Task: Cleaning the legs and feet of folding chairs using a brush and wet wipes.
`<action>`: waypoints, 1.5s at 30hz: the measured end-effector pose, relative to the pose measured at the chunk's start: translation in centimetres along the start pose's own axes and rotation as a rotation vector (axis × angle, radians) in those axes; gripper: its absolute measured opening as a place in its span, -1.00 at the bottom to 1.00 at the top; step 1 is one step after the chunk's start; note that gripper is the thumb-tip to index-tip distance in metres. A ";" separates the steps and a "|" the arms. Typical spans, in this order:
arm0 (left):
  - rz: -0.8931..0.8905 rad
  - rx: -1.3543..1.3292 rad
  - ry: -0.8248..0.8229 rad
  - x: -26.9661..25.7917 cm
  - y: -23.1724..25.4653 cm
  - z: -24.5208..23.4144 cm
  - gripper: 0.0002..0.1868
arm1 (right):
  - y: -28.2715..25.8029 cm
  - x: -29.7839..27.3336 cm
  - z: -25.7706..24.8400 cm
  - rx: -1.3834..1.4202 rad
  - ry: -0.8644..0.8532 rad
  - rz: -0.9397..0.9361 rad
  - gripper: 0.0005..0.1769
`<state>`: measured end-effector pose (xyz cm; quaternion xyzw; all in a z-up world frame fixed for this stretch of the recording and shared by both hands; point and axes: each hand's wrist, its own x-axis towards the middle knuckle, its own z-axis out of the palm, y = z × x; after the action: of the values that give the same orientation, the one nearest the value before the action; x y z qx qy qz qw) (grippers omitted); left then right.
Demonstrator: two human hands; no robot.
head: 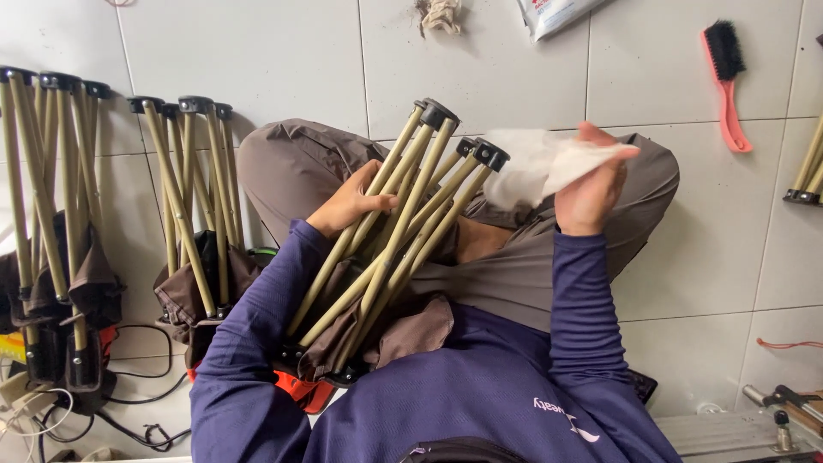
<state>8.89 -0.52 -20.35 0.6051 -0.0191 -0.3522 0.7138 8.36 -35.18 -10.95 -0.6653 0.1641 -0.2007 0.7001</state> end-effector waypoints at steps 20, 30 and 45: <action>0.045 0.039 0.051 -0.1 0.7 0.2 -0.44 | 17.1 3.5 -13.3 0.605 -0.076 0.336 -0.49; 0.044 0.023 0.050 -0.2 1.6 0.6 -0.43 | 10.0 0.3 -6.8 0.688 0.067 0.346 -0.53; 0.075 0.060 0.057 0.1 0.6 0.4 -0.45 | 2.1 0.5 7.2 -0.410 -0.403 0.089 -0.77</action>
<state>9.04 -0.86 -19.79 0.6349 -0.0321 -0.3070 0.7082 12.55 -29.10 -12.60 -0.8117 0.0878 0.0037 0.5774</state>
